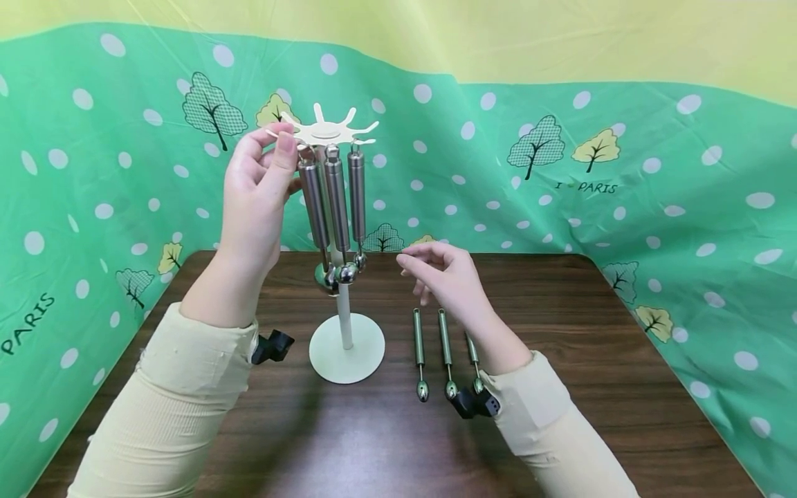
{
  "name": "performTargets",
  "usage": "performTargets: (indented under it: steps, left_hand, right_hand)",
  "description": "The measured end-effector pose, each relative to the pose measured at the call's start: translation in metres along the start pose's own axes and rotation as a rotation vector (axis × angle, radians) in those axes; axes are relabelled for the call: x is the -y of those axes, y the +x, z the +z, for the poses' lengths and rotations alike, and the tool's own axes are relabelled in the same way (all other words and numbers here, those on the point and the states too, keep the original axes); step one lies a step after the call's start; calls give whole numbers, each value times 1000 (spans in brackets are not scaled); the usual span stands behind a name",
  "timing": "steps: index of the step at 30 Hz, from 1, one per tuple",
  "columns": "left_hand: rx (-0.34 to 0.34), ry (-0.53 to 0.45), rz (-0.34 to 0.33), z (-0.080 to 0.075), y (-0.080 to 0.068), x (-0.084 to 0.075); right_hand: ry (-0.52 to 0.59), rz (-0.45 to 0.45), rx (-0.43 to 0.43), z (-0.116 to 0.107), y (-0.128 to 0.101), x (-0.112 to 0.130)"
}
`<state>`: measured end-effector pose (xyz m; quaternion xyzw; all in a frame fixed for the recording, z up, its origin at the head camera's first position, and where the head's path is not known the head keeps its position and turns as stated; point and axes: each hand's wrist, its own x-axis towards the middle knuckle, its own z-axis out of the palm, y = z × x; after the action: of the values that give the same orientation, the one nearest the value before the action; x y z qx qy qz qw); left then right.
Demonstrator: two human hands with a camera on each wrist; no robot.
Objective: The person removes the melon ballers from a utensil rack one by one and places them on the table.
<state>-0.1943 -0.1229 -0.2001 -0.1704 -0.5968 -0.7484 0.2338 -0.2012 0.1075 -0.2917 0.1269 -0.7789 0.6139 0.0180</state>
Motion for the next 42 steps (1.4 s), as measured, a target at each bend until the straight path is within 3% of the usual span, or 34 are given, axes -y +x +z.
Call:
performTargets:
  steps: [15,33,42]
  left_hand:
    - [-43,64,1,1,-2,2]
    - [-39,44,9,2,-4,3]
    - [9,16,-12,0,-3,2]
  right_hand:
    - [39,-72,18,10,14,17]
    - [29,-146,65,25,26,33]
    - [32,-162,85,32,29,42]
